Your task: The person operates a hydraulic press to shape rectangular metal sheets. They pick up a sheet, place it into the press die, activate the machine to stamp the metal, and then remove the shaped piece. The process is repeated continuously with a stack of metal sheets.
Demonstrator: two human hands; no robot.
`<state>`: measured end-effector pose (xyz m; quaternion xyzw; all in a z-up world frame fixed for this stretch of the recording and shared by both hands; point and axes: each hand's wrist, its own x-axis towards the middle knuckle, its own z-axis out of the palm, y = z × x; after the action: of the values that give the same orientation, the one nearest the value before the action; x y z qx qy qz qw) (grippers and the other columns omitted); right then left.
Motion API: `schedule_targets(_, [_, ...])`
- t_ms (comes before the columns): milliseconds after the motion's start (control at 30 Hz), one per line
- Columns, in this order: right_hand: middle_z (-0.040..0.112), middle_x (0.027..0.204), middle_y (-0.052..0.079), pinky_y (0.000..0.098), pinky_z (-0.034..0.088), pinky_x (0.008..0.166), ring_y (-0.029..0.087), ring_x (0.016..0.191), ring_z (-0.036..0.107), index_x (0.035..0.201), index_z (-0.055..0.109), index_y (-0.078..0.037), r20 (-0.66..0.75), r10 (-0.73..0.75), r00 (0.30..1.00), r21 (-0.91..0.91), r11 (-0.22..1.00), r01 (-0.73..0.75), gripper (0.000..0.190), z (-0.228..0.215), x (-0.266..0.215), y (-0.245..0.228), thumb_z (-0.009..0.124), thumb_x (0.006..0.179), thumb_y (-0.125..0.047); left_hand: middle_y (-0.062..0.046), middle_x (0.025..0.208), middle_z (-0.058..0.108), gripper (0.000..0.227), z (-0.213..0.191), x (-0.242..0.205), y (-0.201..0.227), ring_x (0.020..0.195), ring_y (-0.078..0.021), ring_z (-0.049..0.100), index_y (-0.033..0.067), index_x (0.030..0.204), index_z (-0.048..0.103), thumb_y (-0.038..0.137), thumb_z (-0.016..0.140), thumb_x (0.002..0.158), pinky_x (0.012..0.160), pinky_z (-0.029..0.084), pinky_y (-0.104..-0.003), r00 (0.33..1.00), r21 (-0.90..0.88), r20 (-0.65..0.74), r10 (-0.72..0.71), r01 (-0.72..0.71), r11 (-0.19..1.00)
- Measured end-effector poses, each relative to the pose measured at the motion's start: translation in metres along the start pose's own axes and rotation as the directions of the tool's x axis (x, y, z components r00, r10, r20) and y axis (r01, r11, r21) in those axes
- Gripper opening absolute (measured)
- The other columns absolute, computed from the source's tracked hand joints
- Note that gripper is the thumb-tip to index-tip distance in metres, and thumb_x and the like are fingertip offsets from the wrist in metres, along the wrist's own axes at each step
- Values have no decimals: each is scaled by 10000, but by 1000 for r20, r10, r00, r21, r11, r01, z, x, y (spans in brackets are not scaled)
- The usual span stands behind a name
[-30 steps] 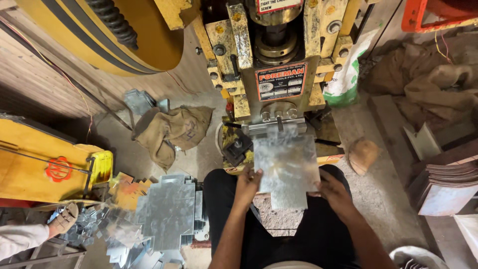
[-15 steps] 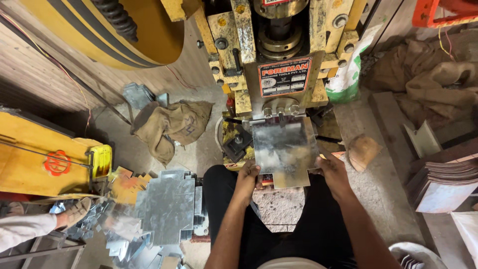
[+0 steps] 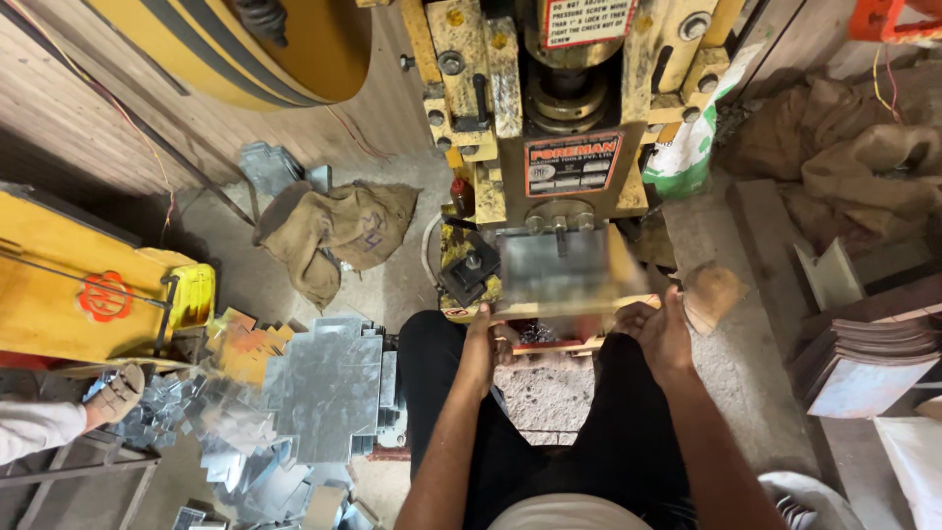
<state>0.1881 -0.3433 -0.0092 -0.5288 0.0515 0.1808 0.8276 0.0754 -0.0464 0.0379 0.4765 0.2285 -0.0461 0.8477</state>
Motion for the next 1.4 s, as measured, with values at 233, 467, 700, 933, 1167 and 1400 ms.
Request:
schedule_targets(233, [536, 1280, 14, 544, 446, 1048, 243, 1184, 570, 1435, 382, -96, -131, 240, 962, 35, 971, -237, 572, 45, 39, -55, 557, 1029, -458, -75, 696, 599, 941, -12, 23, -33, 605, -178, 569, -118, 1102, 577, 733, 179, 1156, 570, 476, -313, 940, -108, 300, 163, -136, 985])
schedule_targets(467, [648, 1216, 151, 438, 510, 957, 277, 1101, 629, 1292, 541, 38, -57, -166, 985, 182, 968, 174, 379, 81, -41, -34, 574, 1009, -213, -174, 1162, 708, 873, 33, -12, -11, 1006, -284, 723, 55, 1502, 356, 727, 180, 973, 888, 599, -403, 901, -63, 414, 129, -113, 992])
schedule_targets(700, [768, 1044, 209, 409, 580, 954, 319, 1022, 745, 1144, 705, 87, 856, 213, 472, -130, 971, -201, 377, 79, -153, -75, 609, 1028, -259, -131, 1272, 649, 591, 57, 10, -49, 1160, -284, 666, 119, 1412, 399, 235, 668, 899, 978, 586, -446, 993, -167, 113, 30, -11, 986])
schedule_targets(933, [728, 1072, 82, 288, 519, 824, 144, 972, 660, 1343, 621, -6, 128, -456, 881, -688, 599, 410, 350, 34, -72, -76, 614, 1031, -164, -190, 1044, 637, 491, 27, 32, 12, 843, -331, 688, -12, 1263, 528, 93, 633, 795, 557, 616, -420, 994, -12, -6, -109, 109, 994])
schedule_targets(1167, [685, 745, 109, 279, 466, 584, 139, 598, 554, 1567, 417, -90, 60, -19, 998, -430, 902, 44, 632, 49, -43, -36, 621, 969, -121, -126, 942, 677, 293, 15, 21, -9, 640, -218, 672, -52, 1165, 501, 141, 618, 977, 524, 558, -340, 974, -181, -153, 165, -192, 965])
schedule_targets(1400, [678, 813, 83, 269, 496, 608, 133, 656, 629, 1529, 474, -57, -30, -87, 996, -324, 943, 72, 563, 43, -33, -22, 591, 979, -81, -39, 602, 594, 272, 9, -4, -20, 442, -84, 478, -62, 1159, 670, 159, 568, 1038, 419, 362, -245, 927, 192, -155, 341, -310, 931])
